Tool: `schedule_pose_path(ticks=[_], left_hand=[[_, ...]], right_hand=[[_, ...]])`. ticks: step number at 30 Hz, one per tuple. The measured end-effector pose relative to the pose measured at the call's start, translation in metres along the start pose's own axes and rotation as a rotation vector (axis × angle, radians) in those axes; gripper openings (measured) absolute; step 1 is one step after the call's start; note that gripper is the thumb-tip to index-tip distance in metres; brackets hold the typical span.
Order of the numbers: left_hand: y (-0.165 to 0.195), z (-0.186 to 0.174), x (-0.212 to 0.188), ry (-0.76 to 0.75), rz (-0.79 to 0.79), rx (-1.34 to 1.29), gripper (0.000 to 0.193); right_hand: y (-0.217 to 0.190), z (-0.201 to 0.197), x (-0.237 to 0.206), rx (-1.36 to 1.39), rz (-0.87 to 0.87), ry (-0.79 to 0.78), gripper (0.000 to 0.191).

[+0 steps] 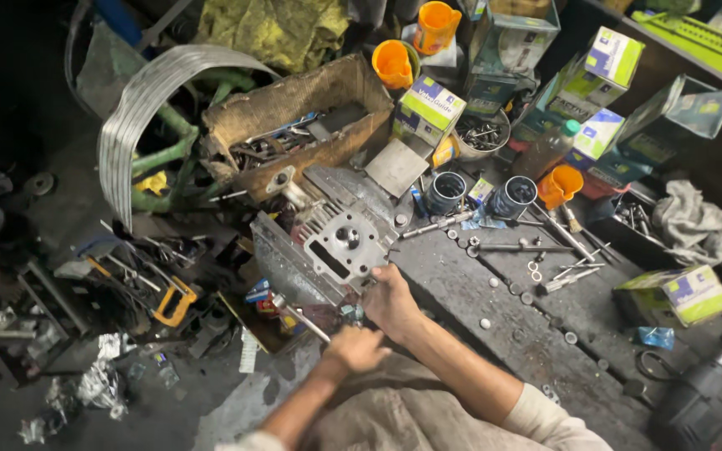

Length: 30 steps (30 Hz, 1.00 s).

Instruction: The person uses a handheld rotary tool to grind the surface of a metal engine part on a workbench. They reposition the part several times to access different areas, then inspect the part and use a T-handle wrench to tighten a bolt.

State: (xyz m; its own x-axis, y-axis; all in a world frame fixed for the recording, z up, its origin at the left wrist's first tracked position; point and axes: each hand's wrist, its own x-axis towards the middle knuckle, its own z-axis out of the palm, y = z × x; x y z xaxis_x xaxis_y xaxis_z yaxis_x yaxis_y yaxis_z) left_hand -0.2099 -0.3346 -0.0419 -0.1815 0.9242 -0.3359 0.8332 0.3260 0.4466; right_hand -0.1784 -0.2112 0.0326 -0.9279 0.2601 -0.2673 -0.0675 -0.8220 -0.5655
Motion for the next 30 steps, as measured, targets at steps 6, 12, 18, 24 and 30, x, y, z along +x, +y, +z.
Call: schedule_pose_path(ticks=[6,12,18,24,30], left_hand=[[-0.125,0.014,0.034,0.173,-0.25,-0.127,0.043],[-0.147,0.018,0.048,0.492,-0.694,-1.783,0.052],[-0.16,0.011,0.065,0.99,-0.576,-2.072,0.061],[-0.203,-0.004,0.044,1.464,-0.172,-2.07,0.071],[-0.26,-0.129,0.013,1.097,1.008,-2.218,0.081]], right_hand=[[-0.01,0.001,-0.006,-0.059,0.087,-0.022,0.064],[-0.004,0.001,-0.004,-0.018,0.029,0.021,0.067],[0.008,-0.022,-0.007,0.005,0.082,0.102,0.072],[0.021,-0.053,-0.019,-0.035,0.089,0.172,0.07],[0.017,-0.047,-0.018,-0.025,0.093,0.143,0.076]])
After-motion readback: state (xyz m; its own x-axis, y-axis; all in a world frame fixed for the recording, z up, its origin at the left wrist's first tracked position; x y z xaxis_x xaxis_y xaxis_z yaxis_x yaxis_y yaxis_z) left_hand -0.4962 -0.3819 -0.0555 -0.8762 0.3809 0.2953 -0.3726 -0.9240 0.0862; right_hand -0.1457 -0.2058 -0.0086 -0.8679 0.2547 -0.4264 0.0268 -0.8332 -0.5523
